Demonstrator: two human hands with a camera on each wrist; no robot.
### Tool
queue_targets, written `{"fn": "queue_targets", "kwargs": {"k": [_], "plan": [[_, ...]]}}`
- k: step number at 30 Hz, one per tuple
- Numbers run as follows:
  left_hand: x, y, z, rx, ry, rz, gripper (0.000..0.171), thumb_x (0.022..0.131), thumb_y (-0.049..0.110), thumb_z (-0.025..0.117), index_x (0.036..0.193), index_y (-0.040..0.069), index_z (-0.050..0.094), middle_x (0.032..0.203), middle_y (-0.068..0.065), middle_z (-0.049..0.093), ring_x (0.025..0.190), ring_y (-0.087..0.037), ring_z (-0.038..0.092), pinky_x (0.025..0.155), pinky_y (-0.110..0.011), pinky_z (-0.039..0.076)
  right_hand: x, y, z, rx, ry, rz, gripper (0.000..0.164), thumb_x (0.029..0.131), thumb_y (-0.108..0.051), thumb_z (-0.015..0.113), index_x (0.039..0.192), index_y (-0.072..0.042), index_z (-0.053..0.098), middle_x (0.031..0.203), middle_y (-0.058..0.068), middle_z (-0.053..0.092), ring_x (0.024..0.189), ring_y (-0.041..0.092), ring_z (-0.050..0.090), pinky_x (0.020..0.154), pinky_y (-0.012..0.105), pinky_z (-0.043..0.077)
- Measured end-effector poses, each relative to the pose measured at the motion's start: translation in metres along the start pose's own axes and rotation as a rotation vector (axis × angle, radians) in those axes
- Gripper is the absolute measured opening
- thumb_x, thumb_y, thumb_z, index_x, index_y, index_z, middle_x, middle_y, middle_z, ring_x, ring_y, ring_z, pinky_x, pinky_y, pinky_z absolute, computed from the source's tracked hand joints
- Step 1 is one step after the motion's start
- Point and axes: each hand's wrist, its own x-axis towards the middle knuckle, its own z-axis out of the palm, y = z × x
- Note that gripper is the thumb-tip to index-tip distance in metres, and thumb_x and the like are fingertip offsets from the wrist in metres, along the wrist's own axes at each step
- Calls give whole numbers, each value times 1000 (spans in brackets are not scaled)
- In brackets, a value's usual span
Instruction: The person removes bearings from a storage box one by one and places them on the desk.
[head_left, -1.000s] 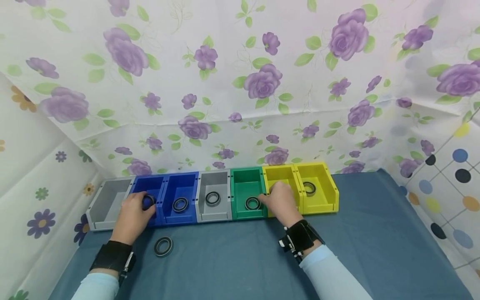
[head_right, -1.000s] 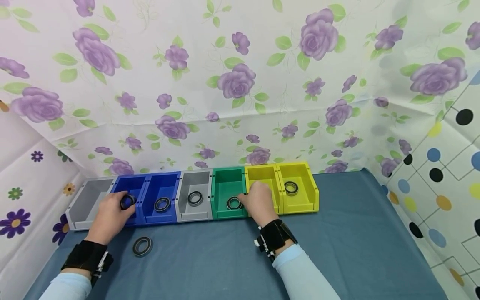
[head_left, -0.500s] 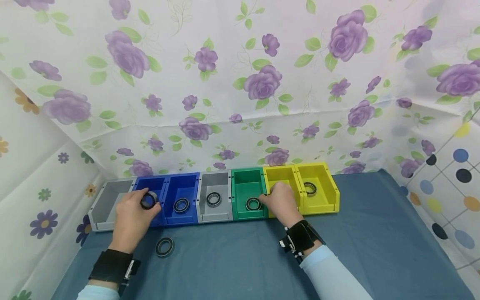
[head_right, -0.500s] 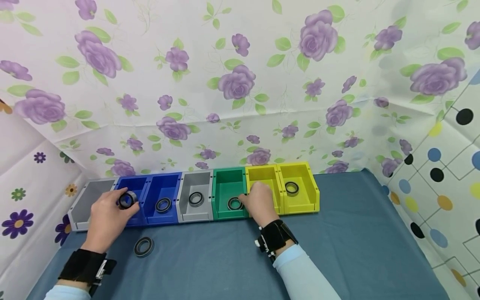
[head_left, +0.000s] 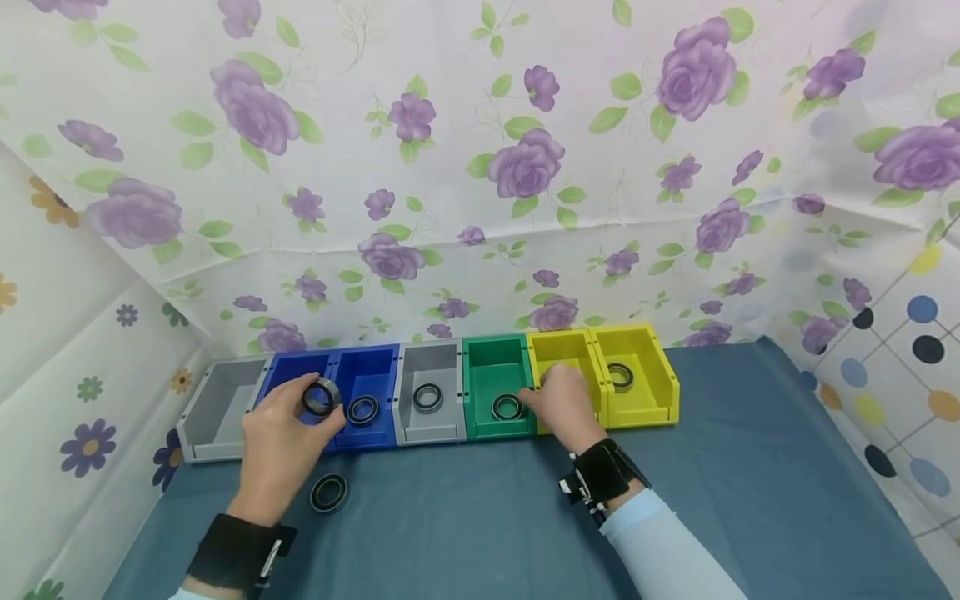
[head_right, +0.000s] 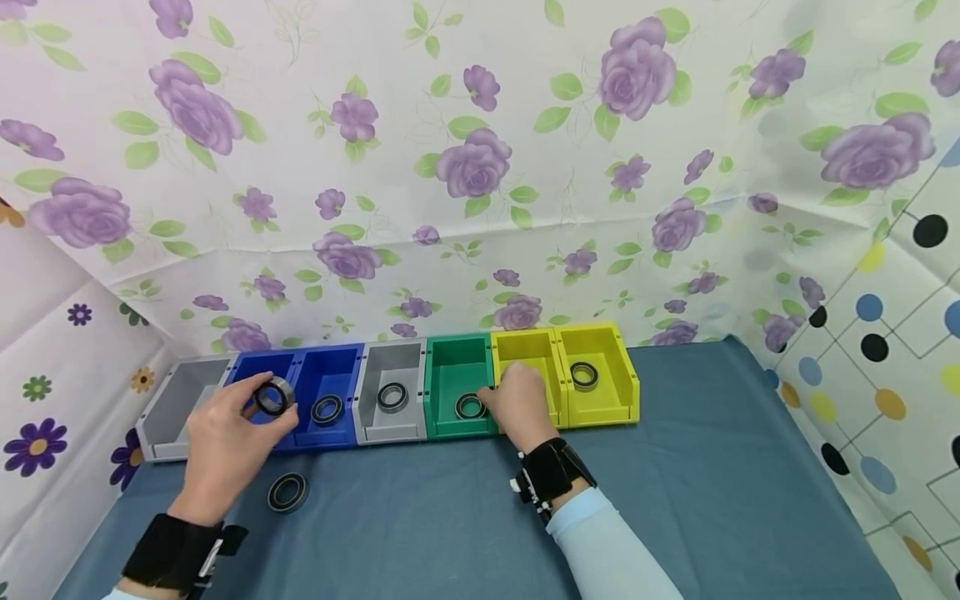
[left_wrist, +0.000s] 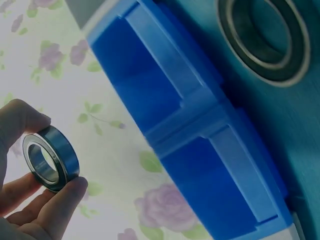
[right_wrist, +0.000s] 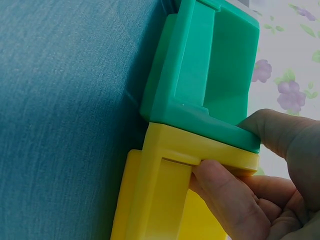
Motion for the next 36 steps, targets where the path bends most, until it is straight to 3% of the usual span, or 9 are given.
{"fn": "queue_targets", "kwargs": {"k": [5, 10, 17, 33, 36], "plan": [[-2, 10, 1, -70, 9, 37, 54, 72, 22, 77, 120, 6, 59, 113, -12, 58, 89, -20, 60, 68, -35, 51, 1, 0, 0, -2, 1, -1, 38, 80, -33, 71, 55, -10, 54, 47, -1, 39, 41, 16, 41, 38, 24, 28], [-6, 17, 4, -165, 8, 90, 53, 78, 16, 72, 129, 14, 55, 120, -7, 56, 101, -18, 57, 70, -27, 49, 1, 0, 1, -8, 7, -2, 38, 79, -34, 71, 55, -11, 54, 47, -1, 38, 40, 15, 41, 38, 24, 28], [-17, 21, 8, -225, -48, 115, 51, 81, 16, 70, 130, 19, 54, 118, -6, 55, 97, -16, 59, 70, -23, 48, 3, 0, 0, 13, 16, -1, 41, 79, -32, 71, 53, -10, 50, 45, -2, 35, 38, 15, 39, 37, 24, 27], [-53, 20, 17, -90, -189, 61, 50, 75, 22, 76, 123, 20, 60, 113, -6, 58, 83, -14, 60, 56, -24, 49, 1, 0, 0, -13, 10, 7, 39, 79, -33, 71, 54, -10, 52, 47, -2, 35, 40, 13, 36, 37, 24, 26], [-58, 20, 20, -75, -216, 75, 51, 74, 22, 76, 122, 18, 60, 113, -6, 58, 87, -15, 60, 60, -25, 49, 1, 0, 0, -23, 13, 10, 39, 78, -34, 72, 54, -10, 51, 47, -2, 34, 40, 13, 35, 37, 24, 25]]}}
